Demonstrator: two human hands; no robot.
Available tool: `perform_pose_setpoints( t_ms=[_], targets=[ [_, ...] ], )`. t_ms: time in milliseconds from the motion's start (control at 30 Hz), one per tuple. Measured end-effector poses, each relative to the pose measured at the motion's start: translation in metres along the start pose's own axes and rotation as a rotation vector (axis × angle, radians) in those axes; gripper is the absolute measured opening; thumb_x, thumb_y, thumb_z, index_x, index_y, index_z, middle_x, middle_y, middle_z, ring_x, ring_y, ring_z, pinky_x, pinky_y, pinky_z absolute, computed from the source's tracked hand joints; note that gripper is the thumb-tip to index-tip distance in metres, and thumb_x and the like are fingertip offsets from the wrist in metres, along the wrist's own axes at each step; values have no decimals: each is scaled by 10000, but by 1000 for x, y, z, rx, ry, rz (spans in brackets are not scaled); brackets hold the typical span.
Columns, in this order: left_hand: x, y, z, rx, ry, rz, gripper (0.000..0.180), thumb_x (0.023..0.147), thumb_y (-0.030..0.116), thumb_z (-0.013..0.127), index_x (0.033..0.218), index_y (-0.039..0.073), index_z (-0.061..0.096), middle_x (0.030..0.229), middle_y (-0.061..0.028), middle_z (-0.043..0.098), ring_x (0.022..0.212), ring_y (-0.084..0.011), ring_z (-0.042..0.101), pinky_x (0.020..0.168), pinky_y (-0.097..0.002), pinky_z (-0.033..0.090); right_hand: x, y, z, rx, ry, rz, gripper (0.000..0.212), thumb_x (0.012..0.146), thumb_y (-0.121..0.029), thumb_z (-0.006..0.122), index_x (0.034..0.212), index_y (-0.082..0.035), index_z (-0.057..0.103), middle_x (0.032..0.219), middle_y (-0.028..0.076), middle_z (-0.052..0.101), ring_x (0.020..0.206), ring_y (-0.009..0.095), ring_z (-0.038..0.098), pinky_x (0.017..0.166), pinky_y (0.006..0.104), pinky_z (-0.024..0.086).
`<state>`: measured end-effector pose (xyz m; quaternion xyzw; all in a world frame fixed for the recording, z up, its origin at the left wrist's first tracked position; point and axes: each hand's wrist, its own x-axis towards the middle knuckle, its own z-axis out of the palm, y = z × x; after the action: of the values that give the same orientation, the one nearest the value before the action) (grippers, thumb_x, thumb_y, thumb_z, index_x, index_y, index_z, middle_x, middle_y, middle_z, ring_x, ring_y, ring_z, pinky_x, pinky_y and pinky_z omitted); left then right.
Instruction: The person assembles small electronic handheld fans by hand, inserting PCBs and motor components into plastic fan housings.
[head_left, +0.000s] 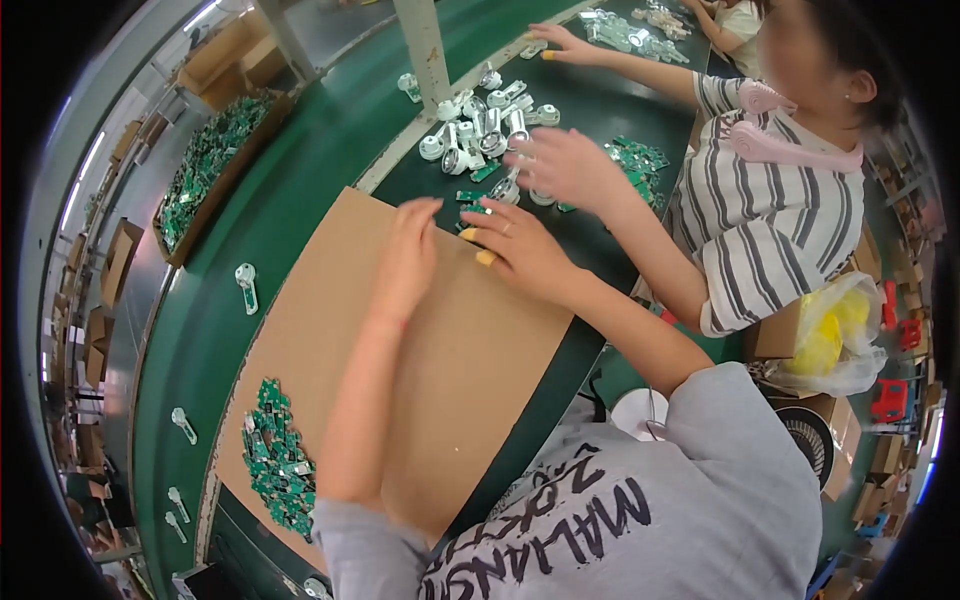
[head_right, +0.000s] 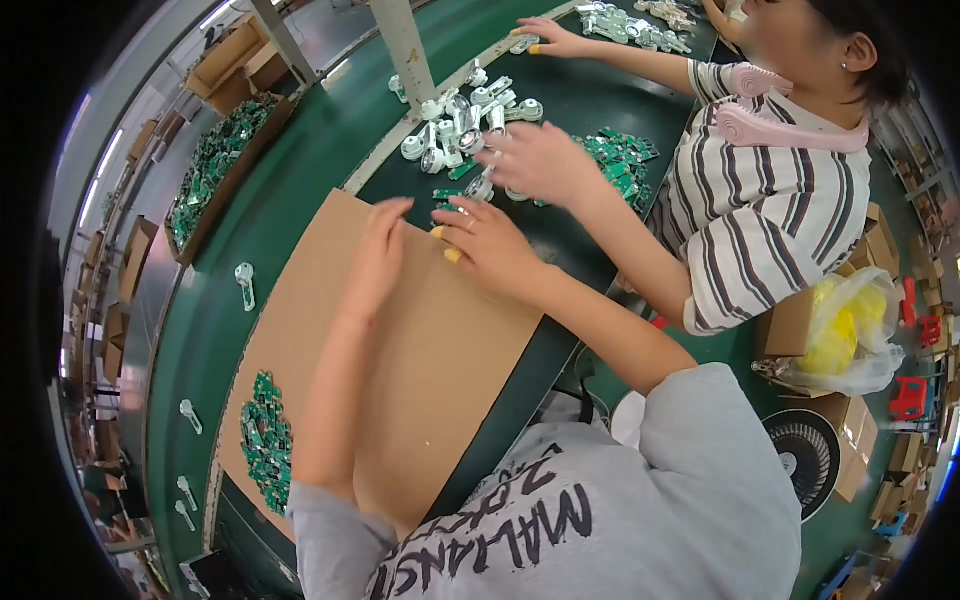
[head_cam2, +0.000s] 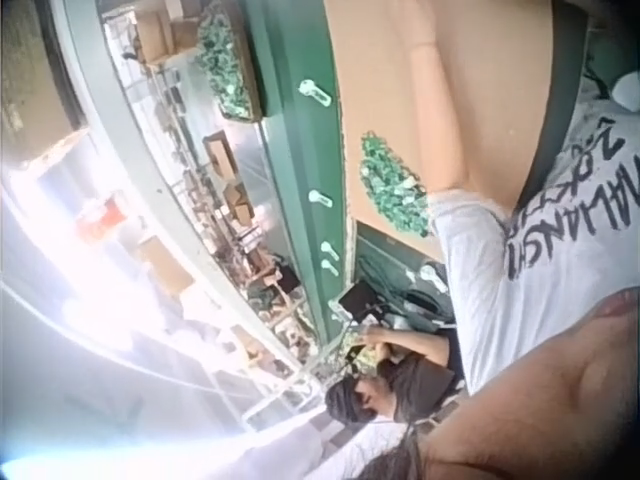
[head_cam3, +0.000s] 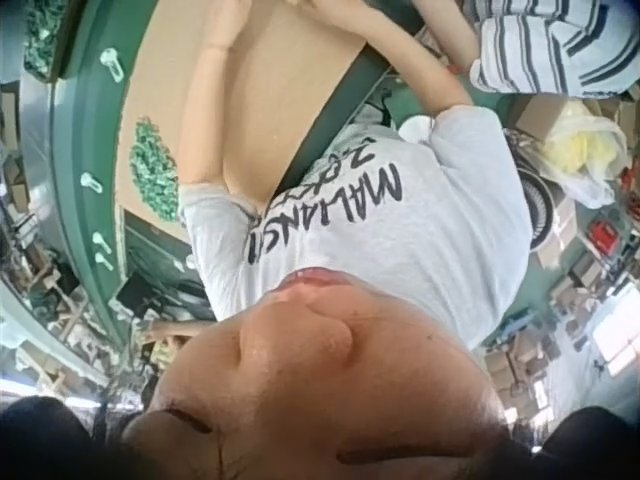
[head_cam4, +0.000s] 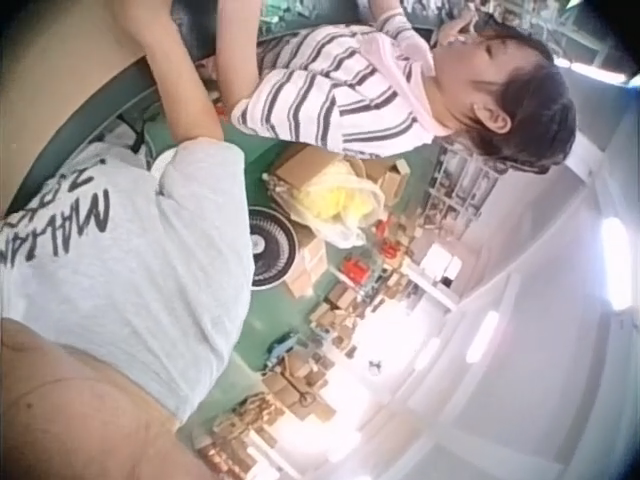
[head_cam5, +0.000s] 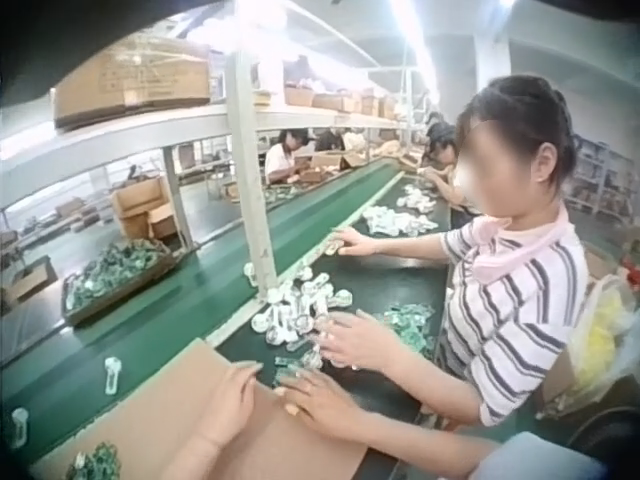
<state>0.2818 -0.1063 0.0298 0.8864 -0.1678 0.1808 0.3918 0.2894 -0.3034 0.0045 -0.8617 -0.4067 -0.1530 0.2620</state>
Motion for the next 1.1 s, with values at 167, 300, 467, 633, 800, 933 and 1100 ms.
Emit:
perform_pose_setpoints(
  t_ms=[167, 300, 467, 633, 800, 933, 1100],
  targets=[
    [63, -10, 56, 5, -151, 85, 222, 850, 71, 488, 1033, 76, 614, 1061, -84, 579, 1013, -272, 516, 870, -347, 422, 0, -7, 4, -82, -184, 52, 422, 782, -152, 544, 1197, -81, 505, 1316, 57, 441, 1299, 261, 304, 1078, 489, 158],
    [72, -20, 77, 77, -218, 160, 233, 851, 176, 529, 1047, 97, 624, 1090, -49, 581, 1035, -241, 516, 848, -362, 424, -23, -11, -14, -86, -247, 146, 417, 791, -204, 564, 1187, -86, 504, 1304, 47, 451, 1281, 235, 334, 1069, 486, 195],
    [88, 18, 78, 150, -363, -148, 490, 776, 475, 602, 1071, 85, 612, 987, -65, 626, 920, -238, 584, 771, -372, 433, -49, -4, -37, -161, -204, 222, 355, 770, -189, 573, 1106, -77, 549, 1291, 19, 460, 1251, 216, 370, 1015, 456, 302],
    [88, 19, 95, 117, -313, -182, 507, 715, 337, 643, 1117, 42, 555, 996, -180, 598, 928, -315, 582, 808, -386, 460, -46, -8, -36, -129, -188, 250, 363, 769, -191, 578, 1112, -77, 542, 1292, 22, 452, 1250, 225, 371, 1011, 455, 313],
    [74, 11, 60, 143, -51, -155, 420, 723, 247, 614, 1084, 34, 579, 943, -147, 581, 886, -314, 561, 787, -395, 451, -57, 10, -31, -216, -129, 450, 388, 781, -233, 602, 1125, -73, 524, 1295, 75, 436, 1256, 276, 355, 1013, 468, 310],
    [53, -13, 15, 297, -215, -127, 406, 767, 301, 624, 1085, 50, 593, 965, -103, 557, 922, -271, 515, 833, -374, 419, -45, 17, -48, -150, -29, 340, 370, 796, -248, 609, 1109, -69, 526, 1225, 90, 473, 1214, 291, 393, 981, 431, 346],
    [85, -85, 9, 11, 83, -187, 399, 895, 350, 492, 1129, 38, 576, 1182, -157, 494, 1134, -309, 424, 983, -375, 317, 39, 62, -52, 90, 269, 352, 369, 809, -180, 593, 1126, -21, 490, 1126, 201, 505, 1068, 350, 462, 904, 417, 377]
  ],
)
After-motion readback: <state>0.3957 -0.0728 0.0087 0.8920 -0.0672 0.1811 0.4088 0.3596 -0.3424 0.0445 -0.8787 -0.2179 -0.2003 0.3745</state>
